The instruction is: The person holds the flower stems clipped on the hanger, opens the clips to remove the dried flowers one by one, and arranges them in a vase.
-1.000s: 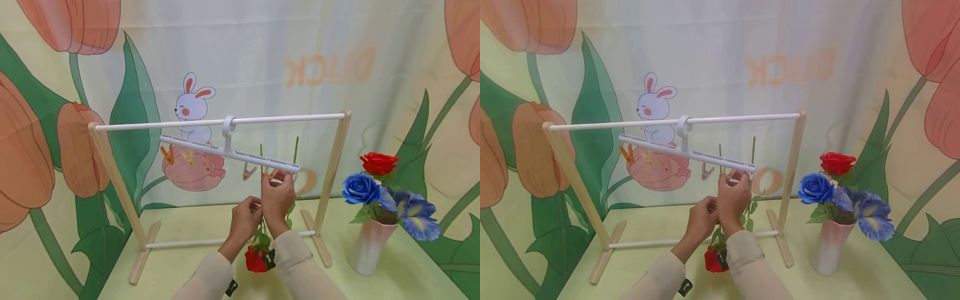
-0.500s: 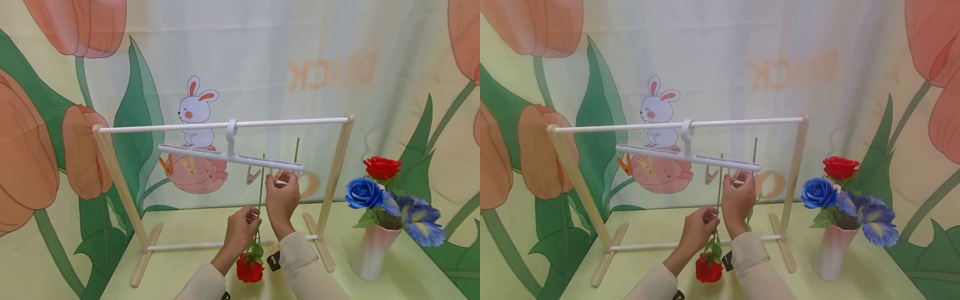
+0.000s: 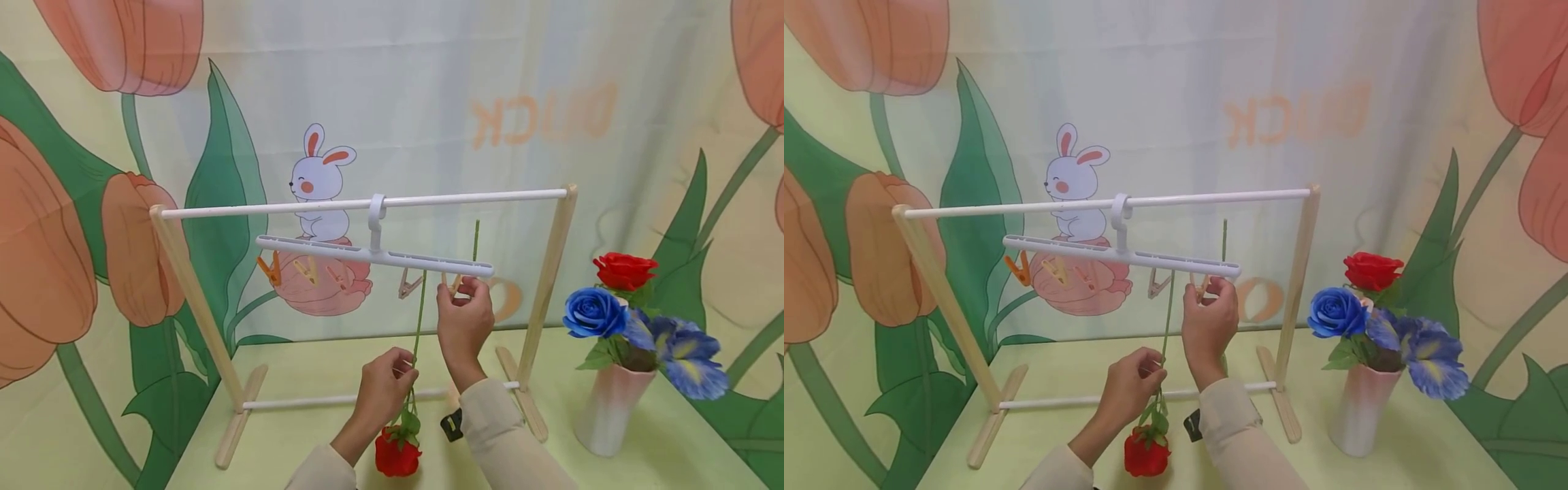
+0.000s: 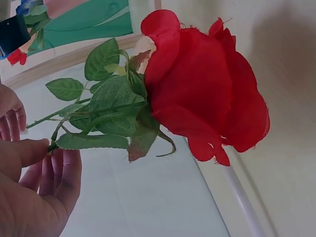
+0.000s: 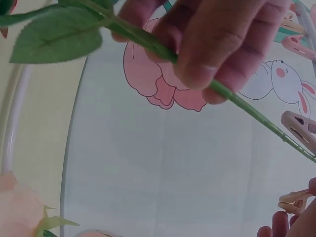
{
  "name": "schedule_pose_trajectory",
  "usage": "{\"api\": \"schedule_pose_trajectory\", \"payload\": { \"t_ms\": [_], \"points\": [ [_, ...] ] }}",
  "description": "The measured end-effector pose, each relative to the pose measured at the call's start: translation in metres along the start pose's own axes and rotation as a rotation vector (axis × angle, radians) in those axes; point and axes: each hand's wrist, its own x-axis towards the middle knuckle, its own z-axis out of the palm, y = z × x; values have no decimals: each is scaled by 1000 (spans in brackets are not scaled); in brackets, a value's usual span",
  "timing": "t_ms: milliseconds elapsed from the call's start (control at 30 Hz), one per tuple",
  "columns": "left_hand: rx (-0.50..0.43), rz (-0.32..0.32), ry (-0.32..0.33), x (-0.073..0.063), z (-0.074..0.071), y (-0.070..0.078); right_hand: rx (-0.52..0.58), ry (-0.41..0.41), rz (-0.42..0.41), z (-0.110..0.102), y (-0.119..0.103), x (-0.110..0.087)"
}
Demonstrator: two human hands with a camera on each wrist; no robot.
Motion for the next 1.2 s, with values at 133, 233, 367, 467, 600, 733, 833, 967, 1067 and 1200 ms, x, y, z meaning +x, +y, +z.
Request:
{"api": "schedule_pose_trajectory", "payload": {
  "t_ms": [133, 233, 367, 467, 600, 733, 833, 967, 1067, 1200],
  "points": [
    [2, 0, -13, -5, -2, -3, -2, -5, -11, -1, -2, 0],
    [11, 8, -19, -9, -4, -5, -5, 1, -21, -2, -2, -2],
    [27, 34, -13, -11, -7, -5, 0, 9, -38, -4, -2, -4],
    [47, 65, 5, -10, -9, -3, 6, 1, -47, -6, -2, -4],
    [87, 118, 36, -7, -14, 0, 12, -15, -60, -10, -1, -5],
    [148, 166, 65, -5, -21, 3, 14, -26, -108, -20, 0, -6],
    [222, 218, 102, -1, -26, 4, 9, -30, -187, -28, 1, -8],
    [352, 278, 161, 3, -31, 7, -18, -56, -366, -36, 4, -13],
    [438, 301, 172, 6, -35, 11, -74, -98, -557, -37, 8, -14],
    [564, 363, 182, 12, -41, 17, -219, -178, -823, -35, 13, -15]
  ]
}}
